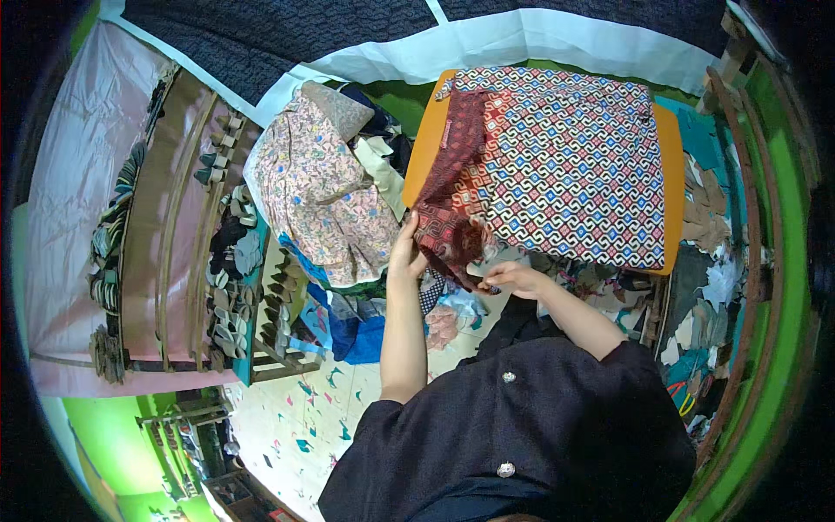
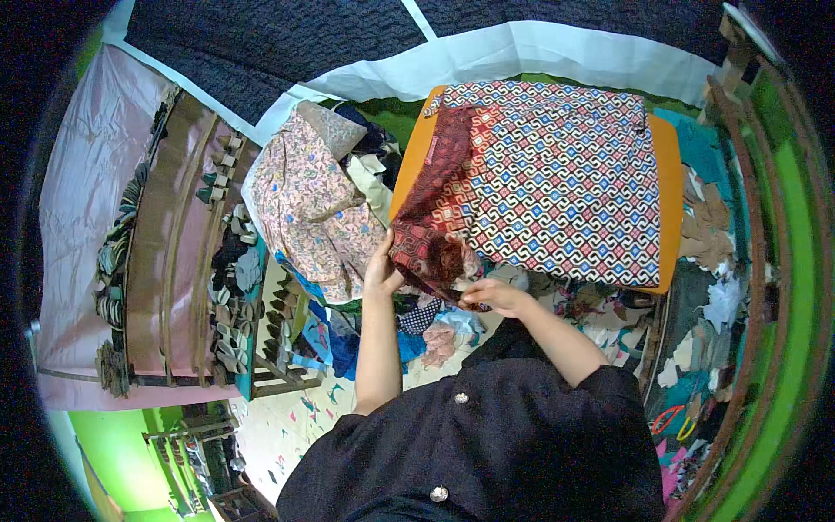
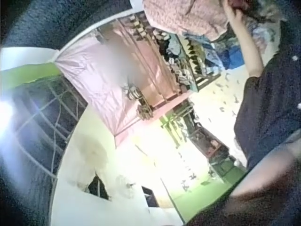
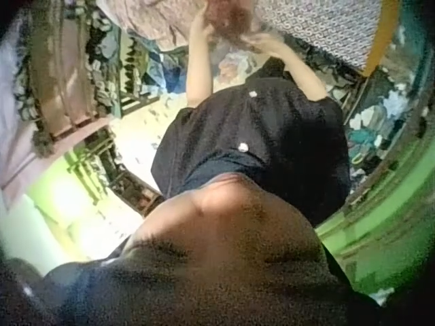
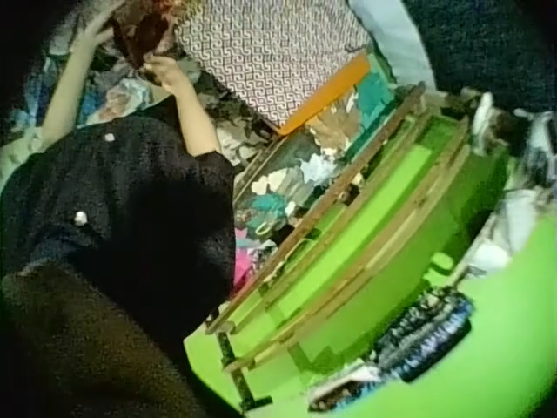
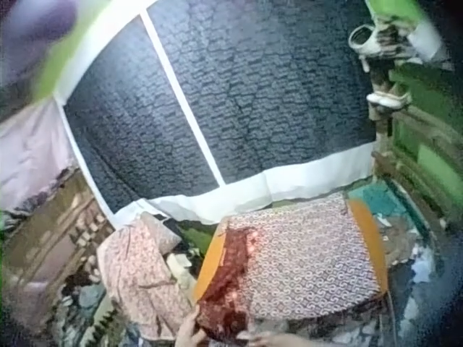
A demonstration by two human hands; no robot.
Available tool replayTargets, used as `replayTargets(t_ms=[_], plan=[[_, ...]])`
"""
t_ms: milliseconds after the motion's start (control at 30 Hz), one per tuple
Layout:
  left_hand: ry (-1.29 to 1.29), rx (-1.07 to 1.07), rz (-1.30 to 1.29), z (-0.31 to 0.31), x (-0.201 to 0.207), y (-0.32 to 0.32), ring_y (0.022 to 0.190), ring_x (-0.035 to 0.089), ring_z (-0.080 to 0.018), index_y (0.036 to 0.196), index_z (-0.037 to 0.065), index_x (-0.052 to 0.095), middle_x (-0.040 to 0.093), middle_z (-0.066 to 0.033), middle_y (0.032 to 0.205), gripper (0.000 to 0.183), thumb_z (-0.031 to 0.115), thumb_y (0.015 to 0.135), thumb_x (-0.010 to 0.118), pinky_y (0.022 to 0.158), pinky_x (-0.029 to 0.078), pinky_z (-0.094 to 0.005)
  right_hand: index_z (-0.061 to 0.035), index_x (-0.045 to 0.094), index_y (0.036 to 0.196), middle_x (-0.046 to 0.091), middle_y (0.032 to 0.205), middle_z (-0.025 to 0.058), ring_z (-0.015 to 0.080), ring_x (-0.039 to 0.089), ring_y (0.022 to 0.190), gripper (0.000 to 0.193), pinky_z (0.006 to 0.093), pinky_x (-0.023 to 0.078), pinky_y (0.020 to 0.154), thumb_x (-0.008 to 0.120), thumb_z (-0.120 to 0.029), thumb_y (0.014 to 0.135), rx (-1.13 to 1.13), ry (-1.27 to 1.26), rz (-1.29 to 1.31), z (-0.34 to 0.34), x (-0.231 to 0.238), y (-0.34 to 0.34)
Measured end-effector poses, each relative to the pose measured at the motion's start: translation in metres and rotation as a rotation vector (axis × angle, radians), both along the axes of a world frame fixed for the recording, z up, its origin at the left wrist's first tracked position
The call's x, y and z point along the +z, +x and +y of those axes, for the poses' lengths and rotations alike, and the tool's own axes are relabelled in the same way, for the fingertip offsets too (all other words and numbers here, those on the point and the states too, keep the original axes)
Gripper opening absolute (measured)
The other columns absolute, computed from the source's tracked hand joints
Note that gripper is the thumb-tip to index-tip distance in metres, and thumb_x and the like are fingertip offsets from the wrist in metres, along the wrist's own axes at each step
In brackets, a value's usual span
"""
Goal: Folding and organizing colorful patterned fabric pieces on a table and shelf.
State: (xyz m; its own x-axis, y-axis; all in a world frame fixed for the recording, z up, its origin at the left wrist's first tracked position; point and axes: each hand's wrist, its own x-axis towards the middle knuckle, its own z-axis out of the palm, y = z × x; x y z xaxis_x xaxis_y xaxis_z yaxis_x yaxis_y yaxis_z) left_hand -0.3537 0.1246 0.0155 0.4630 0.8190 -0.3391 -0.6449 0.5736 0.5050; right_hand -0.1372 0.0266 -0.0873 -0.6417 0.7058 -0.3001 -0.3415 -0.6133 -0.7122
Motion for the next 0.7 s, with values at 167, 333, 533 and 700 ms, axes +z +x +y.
replayTargets(t_ms=[167,333,533,700], plan=[[0.197,-0.056,0.336,-0.014,0.03,0.01,0.101,0.054,-0.0255,0.12,0.004,0.041,0.054,-0.0117,0.113,0.039,0.028,0.089,0.047,0.084,0.046,-0.0413,-0.0017,0.036,0.125,0.041,0.124,0.0154,0.0256,0.032,0.122,0.063,0.037,0.027,0.1,0.068,-0.012,0.072,-0.284,0.157,-0.191,-0.012,0.009,0.034],[0.138,-0.118,0.289,-0.019,0.038,0.008,0.102,0.054,-0.0267,0.121,0.001,0.039,0.052,-0.0146,0.114,0.039,0.025,0.091,0.044,0.086,0.046,-0.0409,-0.0059,0.013,0.136,0.02,0.139,0.017,0.0269,0.018,0.129,0.096,0.036,0.021,0.103,0.074,-0.006,0.062,-0.433,0.09,-0.306,0.013,0.062,-0.001],[0.129,-0.101,0.118,-0.015,0.028,0.01,0.1,0.055,-0.0262,0.122,0.002,0.039,0.052,-0.014,0.114,0.04,0.027,0.09,0.044,0.085,0.046,-0.0402,-0.0038,0.032,0.13,0.042,0.126,0.0117,0.0199,0.042,0.114,0.074,0.0298,0.03,0.096,0.066,0.003,0.065,-0.265,-0.014,0.3,0.036,0.016,-0.01],[0.159,-0.055,0.194,-0.016,0.037,0.006,0.099,0.055,-0.0248,0.121,0.004,0.04,0.053,-0.0115,0.113,0.039,0.027,0.09,0.045,0.083,0.048,-0.04,-0.0038,0.056,0.091,0.055,0.085,0.0001,0.0125,0.05,0.084,0.023,0.0262,0.038,0.077,0.067,-0.011,0.072,-0.243,0.102,-0.022,0.012,0.003,-0.001]])
